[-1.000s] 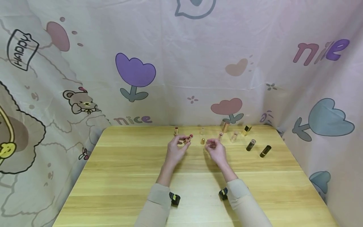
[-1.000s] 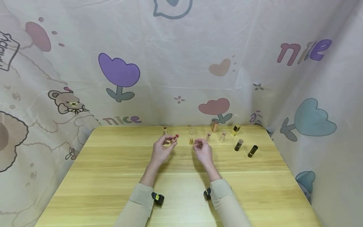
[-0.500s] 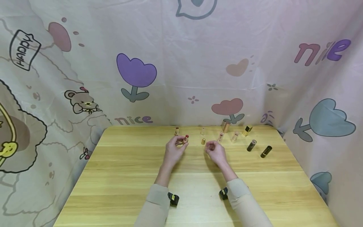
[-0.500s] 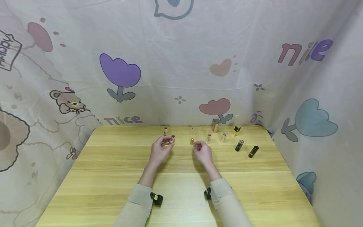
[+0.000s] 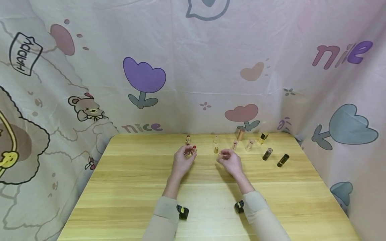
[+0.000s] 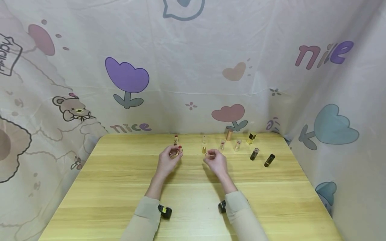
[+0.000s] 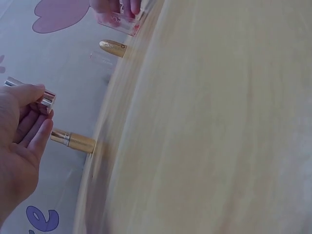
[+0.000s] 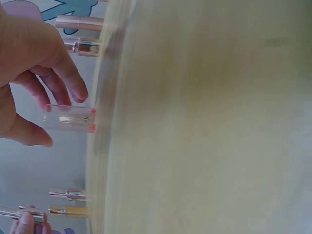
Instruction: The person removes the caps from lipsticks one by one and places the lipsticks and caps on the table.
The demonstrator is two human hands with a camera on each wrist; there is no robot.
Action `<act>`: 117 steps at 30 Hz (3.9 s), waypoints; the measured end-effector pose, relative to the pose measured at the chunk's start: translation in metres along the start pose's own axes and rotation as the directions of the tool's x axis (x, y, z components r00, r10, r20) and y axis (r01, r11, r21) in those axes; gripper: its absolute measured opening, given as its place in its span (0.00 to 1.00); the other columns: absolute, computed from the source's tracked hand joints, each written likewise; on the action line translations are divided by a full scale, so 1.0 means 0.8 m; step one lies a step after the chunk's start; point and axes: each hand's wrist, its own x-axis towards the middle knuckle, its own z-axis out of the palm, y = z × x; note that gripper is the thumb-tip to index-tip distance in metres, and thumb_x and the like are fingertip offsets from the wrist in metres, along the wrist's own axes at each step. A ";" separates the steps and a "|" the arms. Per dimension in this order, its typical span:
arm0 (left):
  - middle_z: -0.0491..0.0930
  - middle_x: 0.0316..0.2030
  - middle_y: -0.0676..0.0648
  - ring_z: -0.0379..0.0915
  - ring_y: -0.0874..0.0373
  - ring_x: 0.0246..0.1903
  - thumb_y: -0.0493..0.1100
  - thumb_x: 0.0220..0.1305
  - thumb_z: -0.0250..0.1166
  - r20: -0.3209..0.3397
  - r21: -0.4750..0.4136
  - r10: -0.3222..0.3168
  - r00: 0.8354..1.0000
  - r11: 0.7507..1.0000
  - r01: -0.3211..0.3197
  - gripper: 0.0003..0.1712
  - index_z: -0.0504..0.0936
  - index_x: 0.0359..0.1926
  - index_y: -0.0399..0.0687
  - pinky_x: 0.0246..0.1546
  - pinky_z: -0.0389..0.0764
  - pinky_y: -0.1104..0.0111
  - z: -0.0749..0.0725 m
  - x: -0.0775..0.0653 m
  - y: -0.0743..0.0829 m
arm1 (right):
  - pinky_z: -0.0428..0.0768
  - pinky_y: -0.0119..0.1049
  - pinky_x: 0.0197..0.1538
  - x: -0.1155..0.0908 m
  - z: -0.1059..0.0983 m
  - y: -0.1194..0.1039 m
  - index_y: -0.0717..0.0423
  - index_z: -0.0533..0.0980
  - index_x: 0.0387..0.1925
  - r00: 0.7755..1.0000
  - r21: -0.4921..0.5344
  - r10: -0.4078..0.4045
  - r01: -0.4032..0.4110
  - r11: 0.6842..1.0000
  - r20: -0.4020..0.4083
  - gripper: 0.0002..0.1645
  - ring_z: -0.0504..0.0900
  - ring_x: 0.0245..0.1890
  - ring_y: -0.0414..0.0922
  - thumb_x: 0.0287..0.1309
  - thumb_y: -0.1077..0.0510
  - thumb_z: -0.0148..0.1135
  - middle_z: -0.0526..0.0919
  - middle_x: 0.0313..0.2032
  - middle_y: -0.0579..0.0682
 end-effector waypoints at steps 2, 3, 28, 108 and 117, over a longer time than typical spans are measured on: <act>0.83 0.50 0.37 0.83 0.43 0.52 0.30 0.62 0.73 0.004 0.002 -0.014 1.000 1.000 0.014 0.19 0.80 0.52 0.32 0.59 0.83 0.65 -0.001 0.000 -0.001 | 0.84 0.50 0.60 -0.002 -0.002 -0.001 0.66 0.79 0.56 1.000 0.043 -0.012 0.012 0.999 -0.007 0.25 0.85 0.54 0.60 0.57 0.64 0.73 0.86 0.52 0.65; 0.82 0.50 0.37 0.83 0.43 0.53 0.30 0.61 0.73 0.003 0.005 -0.018 1.000 1.000 0.018 0.19 0.80 0.53 0.32 0.59 0.83 0.65 -0.001 -0.001 -0.001 | 0.83 0.51 0.62 -0.002 -0.004 -0.002 0.67 0.78 0.57 1.000 0.067 -0.021 0.022 0.997 -0.013 0.25 0.84 0.56 0.61 0.58 0.63 0.73 0.85 0.54 0.66; 0.81 0.51 0.36 0.81 0.41 0.55 0.27 0.62 0.70 0.023 0.045 -0.178 0.984 0.983 0.176 0.19 0.79 0.53 0.32 0.61 0.83 0.60 -0.007 -0.003 -0.006 | 0.67 0.53 0.75 0.015 -0.028 -0.001 0.66 0.65 0.70 0.917 0.230 -0.044 0.146 0.962 -0.397 0.41 0.67 0.71 0.59 0.59 0.64 0.73 0.72 0.68 0.63; 0.71 0.67 0.38 0.68 0.42 0.67 0.34 0.65 0.71 -0.043 0.049 -0.078 0.996 0.996 0.080 0.38 0.67 0.73 0.38 0.71 0.72 0.50 -0.012 -0.003 0.010 | 0.79 0.27 0.56 0.029 -0.035 -0.002 0.66 0.67 0.69 0.977 0.387 0.113 -0.034 0.921 -0.182 0.29 0.76 0.58 0.51 0.73 0.59 0.61 0.76 0.61 0.64; 0.65 0.74 0.41 0.62 0.42 0.73 0.42 0.69 0.69 -0.029 0.057 0.027 0.999 0.998 -0.026 0.39 0.65 0.77 0.47 0.73 0.69 0.46 0.000 -0.003 0.027 | 0.84 0.26 0.54 0.019 -0.027 -0.023 0.71 0.66 0.67 0.977 0.543 0.084 0.038 0.839 -0.197 0.27 0.79 0.48 0.41 0.72 0.65 0.60 0.76 0.57 0.62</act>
